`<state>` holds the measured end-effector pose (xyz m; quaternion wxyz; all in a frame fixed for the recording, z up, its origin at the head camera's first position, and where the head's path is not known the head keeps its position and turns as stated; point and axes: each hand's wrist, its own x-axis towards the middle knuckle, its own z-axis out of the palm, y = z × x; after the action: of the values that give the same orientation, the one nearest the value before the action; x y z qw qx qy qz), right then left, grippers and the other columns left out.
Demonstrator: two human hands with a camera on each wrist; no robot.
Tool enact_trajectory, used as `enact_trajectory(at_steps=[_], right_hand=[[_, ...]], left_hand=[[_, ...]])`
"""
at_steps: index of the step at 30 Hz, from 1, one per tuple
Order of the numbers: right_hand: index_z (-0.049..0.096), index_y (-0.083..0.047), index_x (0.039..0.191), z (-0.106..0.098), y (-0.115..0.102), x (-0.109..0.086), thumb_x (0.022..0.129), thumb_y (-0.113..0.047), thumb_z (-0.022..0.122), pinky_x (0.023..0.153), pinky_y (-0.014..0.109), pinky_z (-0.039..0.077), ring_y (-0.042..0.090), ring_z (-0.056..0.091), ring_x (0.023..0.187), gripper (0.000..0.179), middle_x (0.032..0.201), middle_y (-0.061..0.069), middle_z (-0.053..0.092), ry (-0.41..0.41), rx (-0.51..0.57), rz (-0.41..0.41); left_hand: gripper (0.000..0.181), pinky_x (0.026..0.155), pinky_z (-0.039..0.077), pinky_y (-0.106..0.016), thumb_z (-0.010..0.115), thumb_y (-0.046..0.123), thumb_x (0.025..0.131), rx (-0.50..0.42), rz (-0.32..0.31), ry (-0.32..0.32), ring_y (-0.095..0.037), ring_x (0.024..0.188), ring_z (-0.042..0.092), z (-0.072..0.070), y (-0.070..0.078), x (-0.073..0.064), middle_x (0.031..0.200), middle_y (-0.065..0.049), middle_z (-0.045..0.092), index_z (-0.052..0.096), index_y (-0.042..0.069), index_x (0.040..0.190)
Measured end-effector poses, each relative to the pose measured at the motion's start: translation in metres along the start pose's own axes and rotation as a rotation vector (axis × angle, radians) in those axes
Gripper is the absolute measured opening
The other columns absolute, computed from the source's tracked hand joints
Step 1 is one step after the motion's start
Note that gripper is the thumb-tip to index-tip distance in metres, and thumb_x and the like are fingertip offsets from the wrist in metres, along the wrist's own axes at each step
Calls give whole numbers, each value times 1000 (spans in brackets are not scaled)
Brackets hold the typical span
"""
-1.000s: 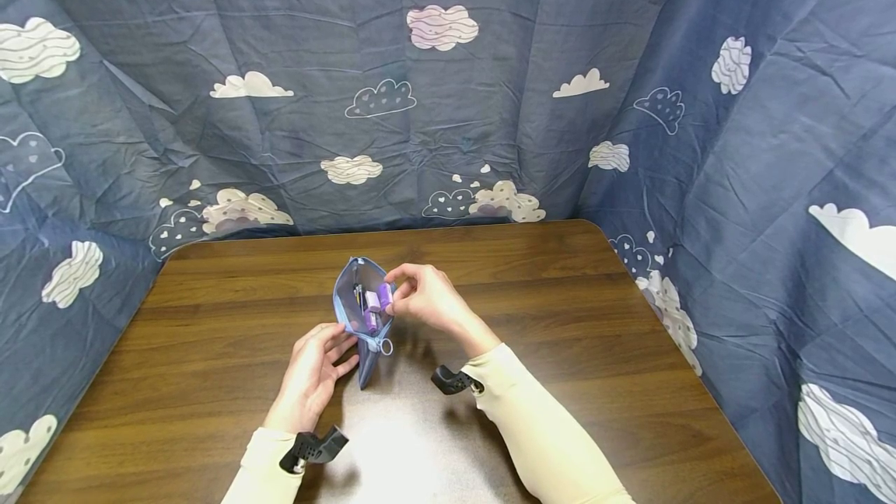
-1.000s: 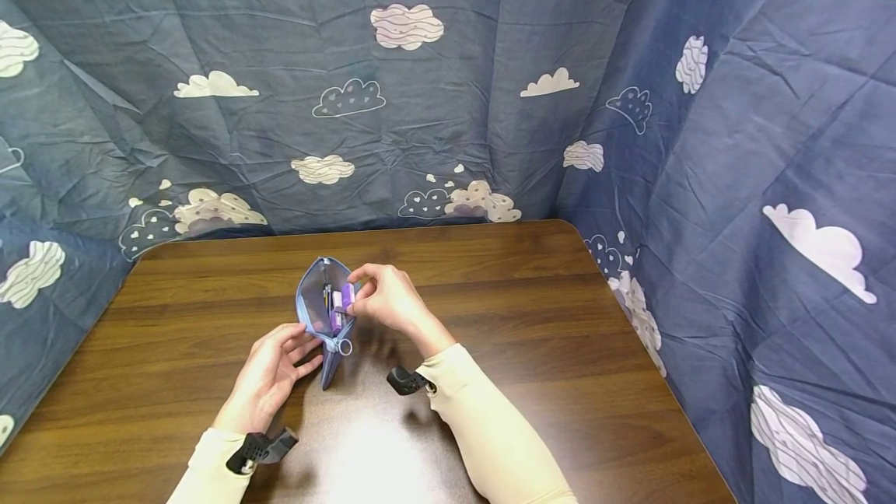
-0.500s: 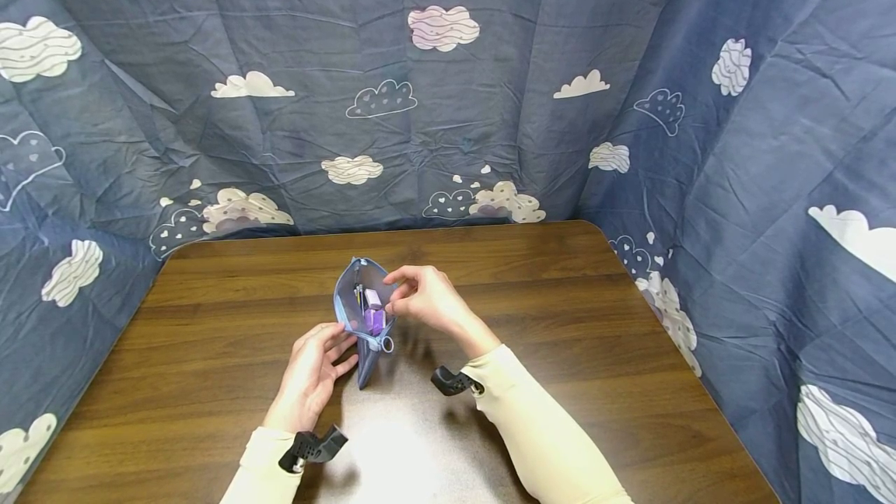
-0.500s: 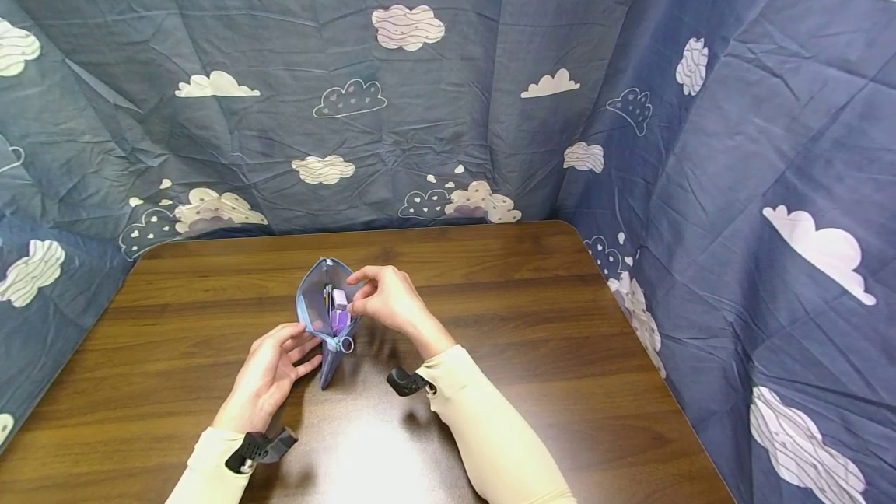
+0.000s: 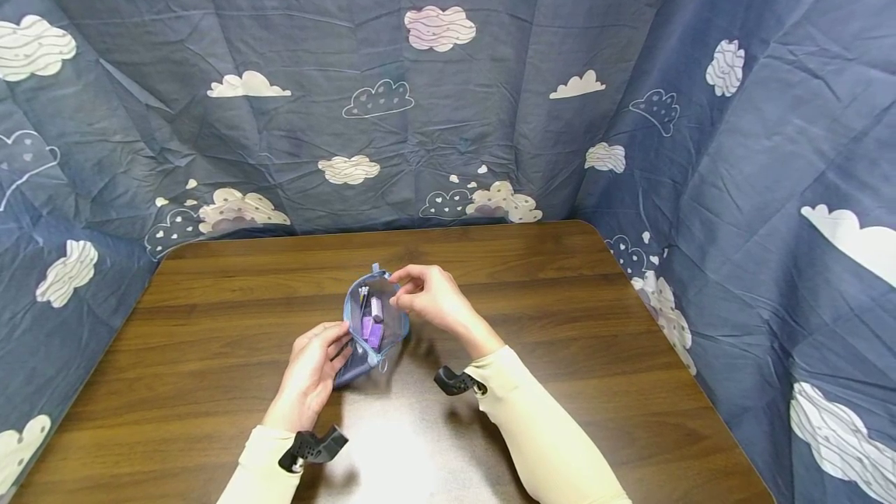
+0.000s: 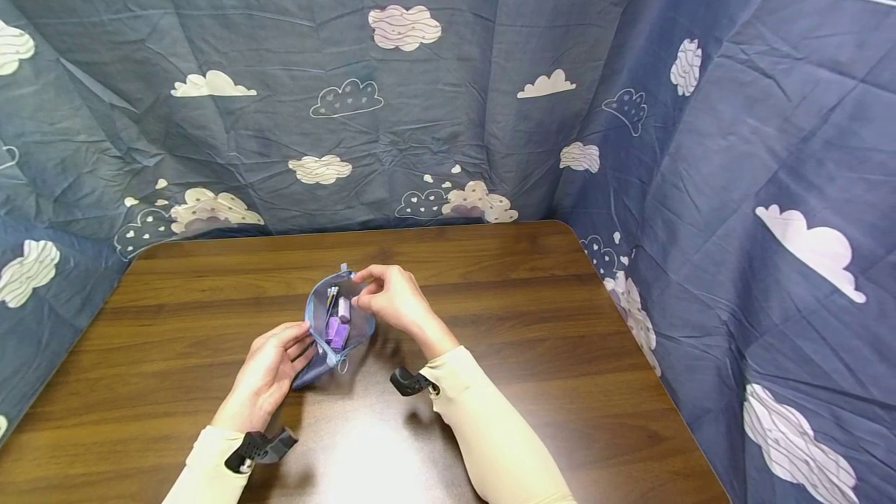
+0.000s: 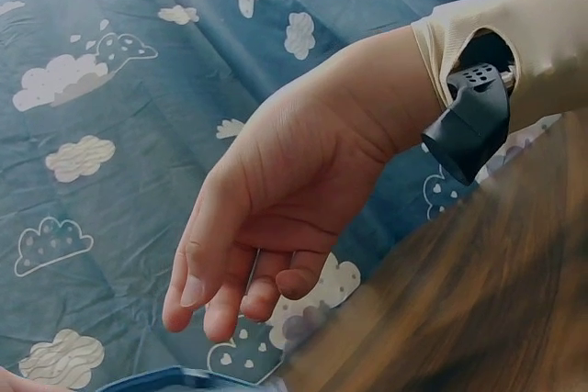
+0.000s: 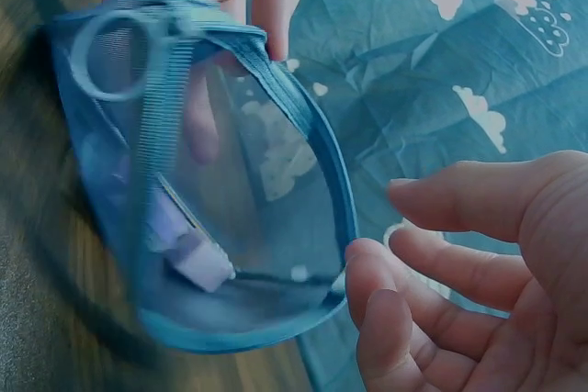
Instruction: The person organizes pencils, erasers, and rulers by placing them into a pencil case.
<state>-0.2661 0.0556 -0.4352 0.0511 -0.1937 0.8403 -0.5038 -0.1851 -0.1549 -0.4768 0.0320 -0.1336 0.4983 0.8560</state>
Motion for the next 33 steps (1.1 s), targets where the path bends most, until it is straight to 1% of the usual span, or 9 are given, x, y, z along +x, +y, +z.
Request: enact_trajectory(at_steps=[4, 10, 17, 20, 23, 25, 29, 31, 33], right_hand=[[72, -14, 111, -1, 3, -1, 82, -11, 76, 60, 31, 54, 14, 69, 68, 30, 84, 1, 73, 7, 18, 13], [72, -13, 113, -3, 6, -3, 84, -8, 74, 61, 36, 56, 32, 72, 77, 29, 85, 2, 74, 7, 77, 42], [71, -8, 116, -10, 8, -4, 85, -8, 72, 68, 49, 57, 19, 71, 70, 31, 89, 8, 75, 15, 89, 59], [70, -6, 118, -14, 10, -5, 85, -8, 72, 70, 54, 56, 29, 71, 74, 33, 89, 9, 75, 21, 97, 59], [71, -8, 116, -17, 12, -7, 85, -8, 72, 68, 53, 57, 39, 71, 80, 31, 87, 7, 75, 35, 100, 54], [71, -10, 114, -20, 14, -8, 85, -9, 73, 66, 49, 57, 41, 70, 82, 29, 88, 9, 75, 43, 100, 52], [72, -13, 113, -25, 18, -10, 87, -10, 75, 59, 36, 55, 34, 71, 78, 27, 91, 14, 75, 59, 89, 55], [72, -12, 113, -28, 19, -12, 88, -11, 75, 58, 32, 54, 28, 70, 73, 26, 92, 16, 74, 66, 82, 60], [72, -12, 113, -30, 21, -14, 88, -12, 75, 58, 30, 53, 28, 70, 73, 25, 91, 15, 74, 76, 81, 65]], left_hand=[[18, 95, 46, -38, 58, -1, 97, 4, -1, -6, -23, 107, 63, 3, -1, 0, 95, -5, 68, 69, 7, 85], [16, 95, 45, -42, 60, -1, 96, -13, -9, 8, -23, 102, 64, 8, -1, 0, 92, -5, 67, 70, 6, 87], [17, 94, 43, -42, 61, 0, 96, -71, -3, 66, -20, 94, 63, 15, -1, 1, 87, -3, 65, 68, 9, 83], [22, 94, 41, -42, 59, 0, 97, -94, 5, 97, -19, 95, 63, 19, 0, 0, 85, -2, 65, 67, 11, 80], [25, 94, 40, -42, 58, -1, 97, -116, 12, 124, -19, 97, 62, 22, 0, -1, 84, -2, 65, 68, 11, 77], [26, 94, 40, -42, 58, -2, 97, -126, 16, 139, -19, 96, 62, 25, -1, -1, 83, -2, 65, 68, 11, 77], [26, 96, 38, -42, 59, -3, 96, -147, 31, 165, -18, 93, 62, 30, -4, 2, 82, -1, 64, 69, 10, 76], [25, 95, 38, -40, 61, -4, 95, -153, 43, 176, -17, 91, 61, 33, -6, 4, 82, -1, 62, 69, 10, 75], [27, 95, 39, -40, 62, -5, 94, -146, 57, 185, -16, 89, 61, 35, -9, 6, 82, 0, 62, 69, 10, 72]])
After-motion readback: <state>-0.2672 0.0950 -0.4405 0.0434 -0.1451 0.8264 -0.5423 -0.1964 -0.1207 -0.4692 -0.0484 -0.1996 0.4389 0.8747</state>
